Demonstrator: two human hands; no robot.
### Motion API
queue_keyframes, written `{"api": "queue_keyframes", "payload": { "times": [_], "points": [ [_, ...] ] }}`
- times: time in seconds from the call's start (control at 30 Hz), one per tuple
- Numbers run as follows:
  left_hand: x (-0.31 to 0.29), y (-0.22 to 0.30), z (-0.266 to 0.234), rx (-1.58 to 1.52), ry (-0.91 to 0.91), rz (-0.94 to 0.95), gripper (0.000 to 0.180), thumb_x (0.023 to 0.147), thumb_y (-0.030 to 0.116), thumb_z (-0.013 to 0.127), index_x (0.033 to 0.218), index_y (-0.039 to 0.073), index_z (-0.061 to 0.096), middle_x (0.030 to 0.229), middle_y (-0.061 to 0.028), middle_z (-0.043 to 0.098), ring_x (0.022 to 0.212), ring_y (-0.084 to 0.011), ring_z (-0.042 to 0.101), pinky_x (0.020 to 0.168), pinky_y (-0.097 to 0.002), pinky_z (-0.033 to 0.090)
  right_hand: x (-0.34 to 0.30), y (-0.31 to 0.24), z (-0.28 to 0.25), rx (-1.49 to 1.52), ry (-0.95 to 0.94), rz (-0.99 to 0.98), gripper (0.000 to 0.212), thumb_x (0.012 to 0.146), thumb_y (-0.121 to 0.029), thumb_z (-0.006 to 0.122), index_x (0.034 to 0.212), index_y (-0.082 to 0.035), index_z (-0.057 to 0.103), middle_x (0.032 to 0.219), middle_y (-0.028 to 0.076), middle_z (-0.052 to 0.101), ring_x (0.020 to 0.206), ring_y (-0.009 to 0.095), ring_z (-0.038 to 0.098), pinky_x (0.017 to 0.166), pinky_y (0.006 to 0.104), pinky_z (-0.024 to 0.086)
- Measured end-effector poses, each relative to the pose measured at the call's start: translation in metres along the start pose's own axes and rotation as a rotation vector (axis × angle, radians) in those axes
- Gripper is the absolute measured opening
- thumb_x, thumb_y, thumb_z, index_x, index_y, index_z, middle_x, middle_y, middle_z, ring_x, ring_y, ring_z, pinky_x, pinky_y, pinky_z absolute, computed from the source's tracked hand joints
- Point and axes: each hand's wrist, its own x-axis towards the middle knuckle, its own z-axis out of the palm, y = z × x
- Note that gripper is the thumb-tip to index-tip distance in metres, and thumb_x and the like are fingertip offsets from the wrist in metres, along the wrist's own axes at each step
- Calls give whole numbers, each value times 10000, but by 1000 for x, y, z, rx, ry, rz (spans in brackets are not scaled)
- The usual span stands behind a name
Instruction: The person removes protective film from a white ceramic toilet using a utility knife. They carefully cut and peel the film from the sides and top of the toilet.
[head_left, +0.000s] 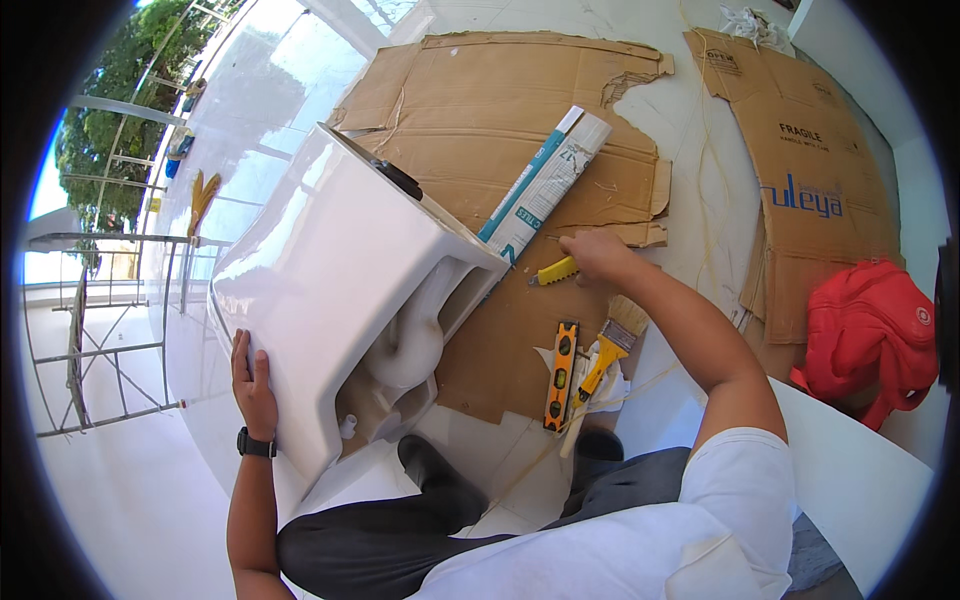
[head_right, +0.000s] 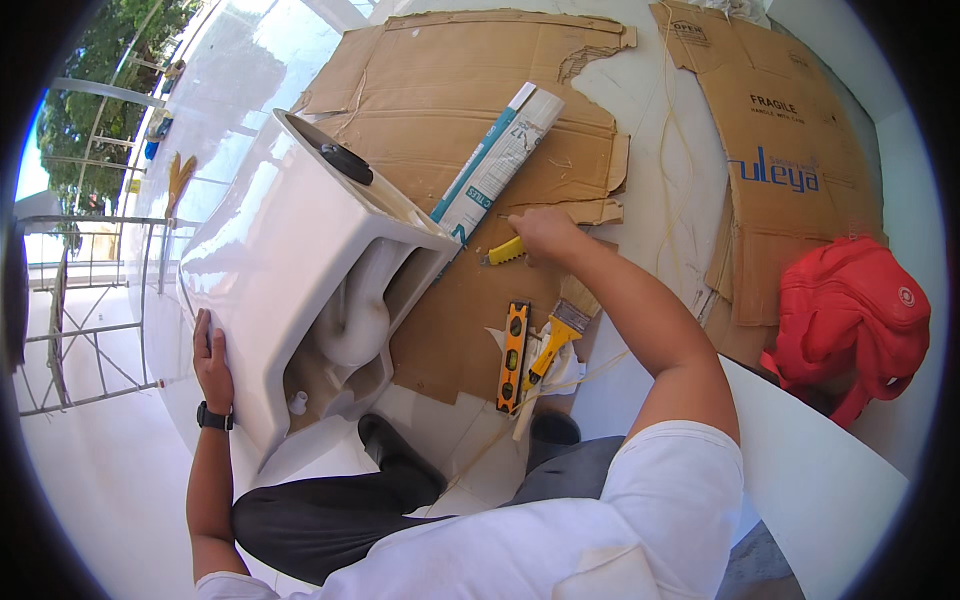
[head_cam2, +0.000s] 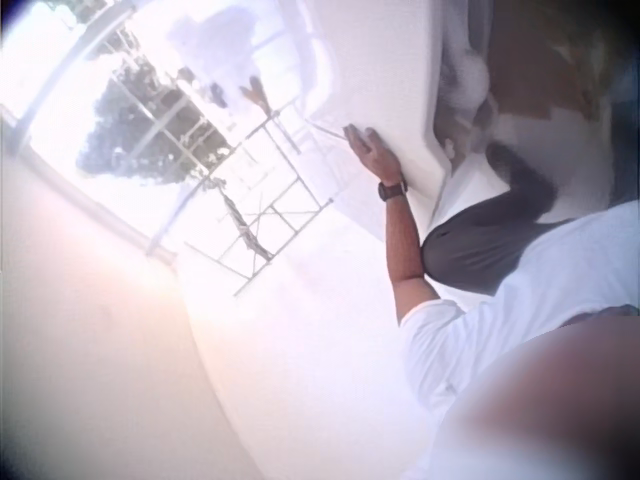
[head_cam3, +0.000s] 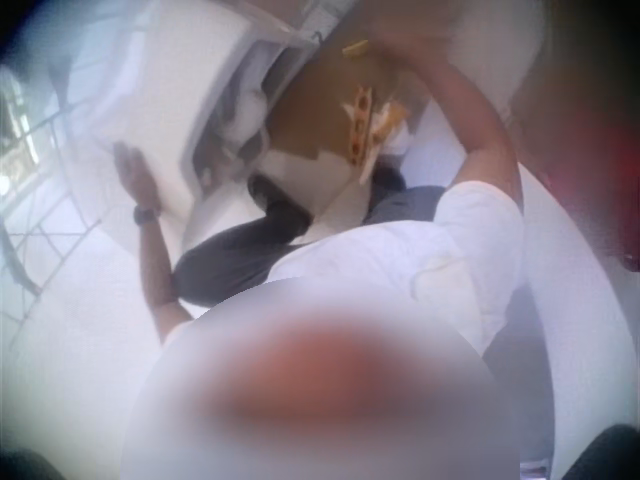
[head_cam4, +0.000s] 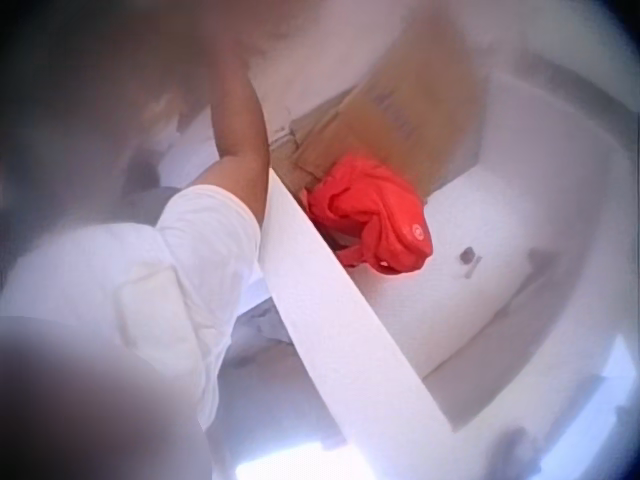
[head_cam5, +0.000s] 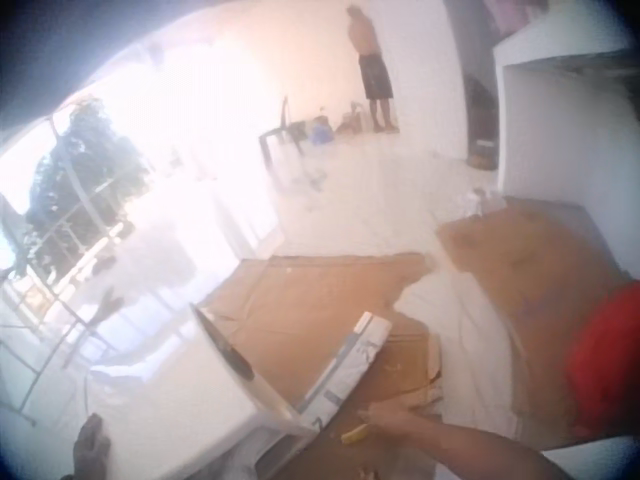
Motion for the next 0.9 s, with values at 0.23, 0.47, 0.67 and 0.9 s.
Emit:
{"api": "queue_keyframes", "payload": {
  "times": [0.23,0.47,0.67,0.9],
  "points": [
    [-1,2,1,5,-1,20,491,1068,232,534,1497,-6,510,1605,-207,435,1508,-324,378,1247,-408,265,-19,-24,6,-114,-11,-187,426,794,-224,744,1190,-103,641,984,118,731,962,325,719,790,471,554],
    [0,4,2,7,5,11,486,1065,223,539,1491,-10,513,1604,-211,434,1509,-327,376,1247,-409,267,-38,5,-1,496,-247,5,398,894,-210,704,1269,-87,653,864,108,725,860,222,727,710,405,554],
    [1,1,2,17,-5,28,485,1065,225,541,1488,-10,516,1606,-209,431,1509,-328,375,1248,-409,268,-72,-3,20,1761,-179,148,486,976,-116,619,1451,-98,516,1031,102,695,860,190,696,757,397,594],
    [1,-5,4,-20,9,32,481,1067,230,544,1486,-6,521,1606,-200,435,1510,-323,375,1248,-412,270,-77,-42,10,2124,-9,-333,700,983,4,593,1608,-100,295,1312,134,622,1069,196,682,949,410,555]
  ]
}}
